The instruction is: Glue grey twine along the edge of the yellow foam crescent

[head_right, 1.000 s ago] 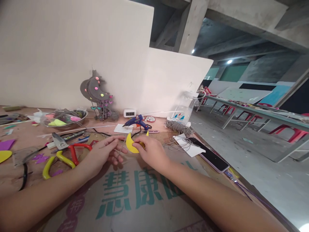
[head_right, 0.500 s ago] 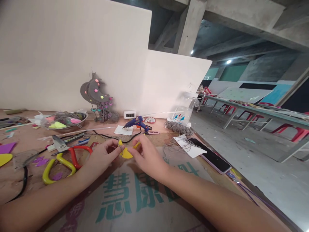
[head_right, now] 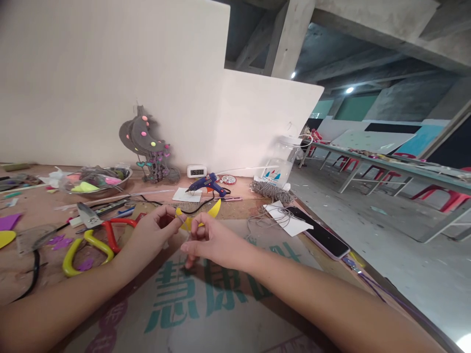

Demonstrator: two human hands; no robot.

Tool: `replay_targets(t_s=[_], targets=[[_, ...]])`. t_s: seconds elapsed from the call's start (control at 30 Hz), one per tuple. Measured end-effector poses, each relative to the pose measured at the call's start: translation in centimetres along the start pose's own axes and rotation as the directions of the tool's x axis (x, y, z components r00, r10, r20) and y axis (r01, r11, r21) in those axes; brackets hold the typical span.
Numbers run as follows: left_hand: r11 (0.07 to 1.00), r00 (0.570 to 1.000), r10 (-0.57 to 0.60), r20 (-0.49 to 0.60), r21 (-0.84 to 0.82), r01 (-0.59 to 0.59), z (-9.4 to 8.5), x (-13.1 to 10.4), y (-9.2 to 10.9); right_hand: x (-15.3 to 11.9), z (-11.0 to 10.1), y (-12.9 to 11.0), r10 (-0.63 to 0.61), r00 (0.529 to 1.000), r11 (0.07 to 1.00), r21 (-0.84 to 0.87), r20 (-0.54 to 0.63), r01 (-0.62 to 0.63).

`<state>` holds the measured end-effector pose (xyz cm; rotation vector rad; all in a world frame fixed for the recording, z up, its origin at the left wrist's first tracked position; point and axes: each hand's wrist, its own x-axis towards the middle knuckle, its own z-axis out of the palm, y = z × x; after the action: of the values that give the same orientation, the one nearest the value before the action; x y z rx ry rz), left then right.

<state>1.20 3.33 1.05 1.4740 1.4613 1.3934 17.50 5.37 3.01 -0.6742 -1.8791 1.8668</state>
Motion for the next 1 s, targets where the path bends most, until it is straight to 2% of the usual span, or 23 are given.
replay_targets(t_s=[0.1,0.17,0.27,0.37,0.47,0.6,0.7,0.8,0.87,0.93,0.97,1.0], targets=[[1.000,1.000,0.006,0.001,0.015,-0.006,-0.1,0.0,-0.1,-0.5,-0.5,-0.8,0.120,0.989,0.989,-0.096,0.089,-0.111],[1.000,1.000,-0.015,0.010,0.015,0.015,-0.1,-0.1,-0.2,-0.8,-1.3,-1.6,0.195,0.976,0.958,-0.230,0.097,-0.169],[0.996,0.995,-0.076,0.058,-0.034,0.078,0.0,0.0,-0.3,-1.3,-3.4,-3.5,0.210,0.978,0.877,-0.446,0.018,-0.180],[0.988,0.986,-0.127,0.108,-0.076,0.135,0.2,0.0,-0.4,-2.0,-6.1,-5.2,0.178,0.981,0.846,-0.499,-0.071,-0.189],[0.980,0.978,-0.153,0.144,-0.106,0.169,0.3,0.1,-0.4,-2.4,-8.7,-6.3,0.187,0.976,0.813,-0.540,-0.111,-0.218],[0.971,0.969,-0.148,0.196,-0.158,0.180,0.2,0.2,-0.7,-2.5,-11.1,-6.6,0.063,0.973,0.742,-0.642,-0.221,-0.194],[0.972,0.964,-0.139,0.227,-0.154,0.177,0.2,0.3,-0.9,-2.6,-12.5,-6.3,-0.038,0.968,0.720,-0.679,-0.249,-0.146],[0.977,0.962,-0.134,0.238,-0.133,0.169,0.2,0.2,-1.0,-2.4,-13.3,-5.5,-0.005,0.975,0.690,-0.706,-0.223,-0.158],[0.978,0.959,-0.135,0.249,-0.122,0.169,0.2,0.1,-0.8,-1.9,-12.9,-4.7,-0.048,0.969,0.603,-0.781,-0.242,-0.166],[0.978,0.956,-0.136,0.261,-0.118,0.171,0.2,0.1,-0.6,-1.1,-11.6,-3.6,-0.239,0.928,0.519,-0.845,-0.286,-0.126],[0.978,0.954,-0.135,0.267,-0.119,0.172,0.1,0.0,-0.5,-0.6,-10.7,-3.0,-0.337,0.894,0.520,-0.850,-0.294,-0.084],[0.977,0.952,-0.134,0.275,-0.123,0.173,0.1,0.0,-0.5,-0.2,-9.6,-2.4,-0.363,0.881,0.570,-0.820,-0.304,-0.048]])
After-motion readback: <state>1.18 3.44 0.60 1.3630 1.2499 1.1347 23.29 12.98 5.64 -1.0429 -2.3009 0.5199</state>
